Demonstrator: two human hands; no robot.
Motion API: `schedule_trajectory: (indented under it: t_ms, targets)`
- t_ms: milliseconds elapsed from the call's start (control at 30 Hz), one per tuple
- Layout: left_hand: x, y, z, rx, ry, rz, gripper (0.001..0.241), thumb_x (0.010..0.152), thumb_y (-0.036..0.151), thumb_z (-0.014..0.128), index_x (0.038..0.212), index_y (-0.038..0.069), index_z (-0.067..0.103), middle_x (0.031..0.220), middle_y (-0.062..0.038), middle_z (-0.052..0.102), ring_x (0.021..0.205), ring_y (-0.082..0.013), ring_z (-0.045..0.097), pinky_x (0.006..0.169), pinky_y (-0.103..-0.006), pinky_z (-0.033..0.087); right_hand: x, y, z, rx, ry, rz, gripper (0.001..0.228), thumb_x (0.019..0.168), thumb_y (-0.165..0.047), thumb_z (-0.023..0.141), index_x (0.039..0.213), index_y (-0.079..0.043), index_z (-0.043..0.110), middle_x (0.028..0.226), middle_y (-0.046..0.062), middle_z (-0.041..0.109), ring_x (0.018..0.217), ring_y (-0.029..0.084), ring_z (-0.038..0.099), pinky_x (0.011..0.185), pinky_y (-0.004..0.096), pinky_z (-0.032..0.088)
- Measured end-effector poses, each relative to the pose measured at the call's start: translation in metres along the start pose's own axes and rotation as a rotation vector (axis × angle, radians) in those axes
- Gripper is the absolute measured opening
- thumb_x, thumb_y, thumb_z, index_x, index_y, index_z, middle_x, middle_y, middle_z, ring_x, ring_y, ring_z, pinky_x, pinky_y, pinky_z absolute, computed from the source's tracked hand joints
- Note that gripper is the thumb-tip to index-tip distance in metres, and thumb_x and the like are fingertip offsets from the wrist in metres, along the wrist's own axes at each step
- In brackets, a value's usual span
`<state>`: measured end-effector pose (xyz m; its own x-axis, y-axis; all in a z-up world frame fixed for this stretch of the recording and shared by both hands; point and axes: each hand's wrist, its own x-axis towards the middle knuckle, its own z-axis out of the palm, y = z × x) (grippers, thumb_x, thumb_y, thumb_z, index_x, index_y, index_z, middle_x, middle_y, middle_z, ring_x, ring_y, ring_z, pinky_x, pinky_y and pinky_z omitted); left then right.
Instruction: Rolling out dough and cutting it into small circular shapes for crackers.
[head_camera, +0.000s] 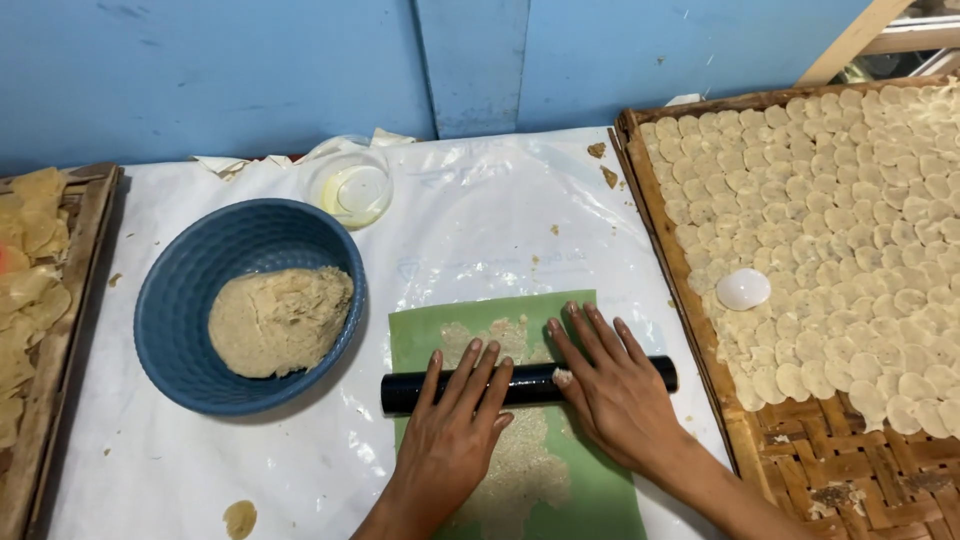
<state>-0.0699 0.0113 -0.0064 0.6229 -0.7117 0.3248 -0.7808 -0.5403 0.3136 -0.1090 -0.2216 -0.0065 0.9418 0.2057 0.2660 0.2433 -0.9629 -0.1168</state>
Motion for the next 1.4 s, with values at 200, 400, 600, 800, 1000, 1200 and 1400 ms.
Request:
schedule_trajectory:
  t_ms: [200,400,600,800,1000,1200,1400]
  targets:
    - [0.039,-0.016,-0.001,0.072,-0.066,-0.124,0.069,0.107,0.050,0.035,0.143,-0.007,0.050,0.154,-0.028,0.046,0.151,-0.0400,0.031,0.122,-0.0659,0.005,0.044,0.014,-0.006,0.075,-0.199,0.165,0.066,0.109,-0.050,0.019,0.160,-0.011,0.029,0.165,0.023,0.024,0.154,0.037,0.019,0.124,0.048,0.014]
    - [0.009,-0.013,0.015,0.133,-0.087,-0.072,0.074,0.107,0.052,0.033,0.154,-0.004,0.029,0.165,-0.027,0.023,0.157,-0.0367,0.011,0.123,-0.0635,-0.006,0.010,0.008,0.011,-0.054,0.015,0.074,0.070,0.107,-0.052,0.016,0.159,-0.007,0.026,0.167,0.022,0.022,0.157,0.033,0.019,0.129,0.045,0.011]
    - [-0.044,0.024,0.012,0.050,-0.059,-0.036,0.067,0.105,0.040,0.046,0.153,-0.004,0.034,0.164,-0.030,0.026,0.155,-0.0409,0.020,0.120,-0.0649,0.009,-0.049,-0.020,0.001,-0.118,-0.017,-0.012,0.074,0.104,-0.052,0.025,0.160,-0.004,0.021,0.168,0.019,0.021,0.158,0.031,0.015,0.130,0.046,0.008]
    - [-0.036,0.017,0.020,0.122,-0.081,-0.038,0.070,0.108,0.046,0.038,0.156,-0.004,0.028,0.165,-0.028,0.025,0.156,-0.0381,0.017,0.122,-0.0621,0.006,-0.042,-0.013,0.003,-0.102,-0.030,-0.033,0.071,0.105,-0.050,0.025,0.159,-0.004,0.027,0.167,0.018,0.027,0.157,0.031,0.020,0.129,0.047,0.012]
    - [0.011,-0.005,0.019,0.129,-0.093,-0.121,0.079,0.108,0.055,0.026,0.151,-0.012,0.028,0.163,-0.030,0.025,0.156,-0.0394,0.012,0.122,-0.0644,-0.004,0.001,0.007,0.010,-0.122,0.039,0.009,0.070,0.107,-0.051,0.018,0.160,-0.006,0.026,0.166,0.018,0.030,0.155,0.032,0.025,0.129,0.047,0.014]
    - [-0.025,0.008,0.020,0.130,-0.029,-0.033,0.066,0.106,0.037,0.042,0.152,-0.009,0.030,0.162,-0.030,0.028,0.154,-0.0401,0.018,0.124,-0.0612,0.005,-0.032,-0.014,-0.004,-0.070,0.012,-0.012,0.067,0.105,-0.045,0.029,0.156,-0.002,0.030,0.165,0.020,0.030,0.156,0.033,0.023,0.128,0.048,0.013]
    - [-0.021,0.015,0.001,-0.017,0.237,-0.080,0.039,0.088,0.009,0.071,0.123,-0.007,0.064,0.131,-0.030,0.060,0.127,-0.0415,0.057,0.112,-0.0558,0.042,-0.040,-0.017,-0.006,0.038,0.121,0.053,0.069,0.096,-0.035,0.054,0.151,0.001,0.035,0.159,0.025,0.039,0.148,0.037,0.038,0.124,0.049,0.031]
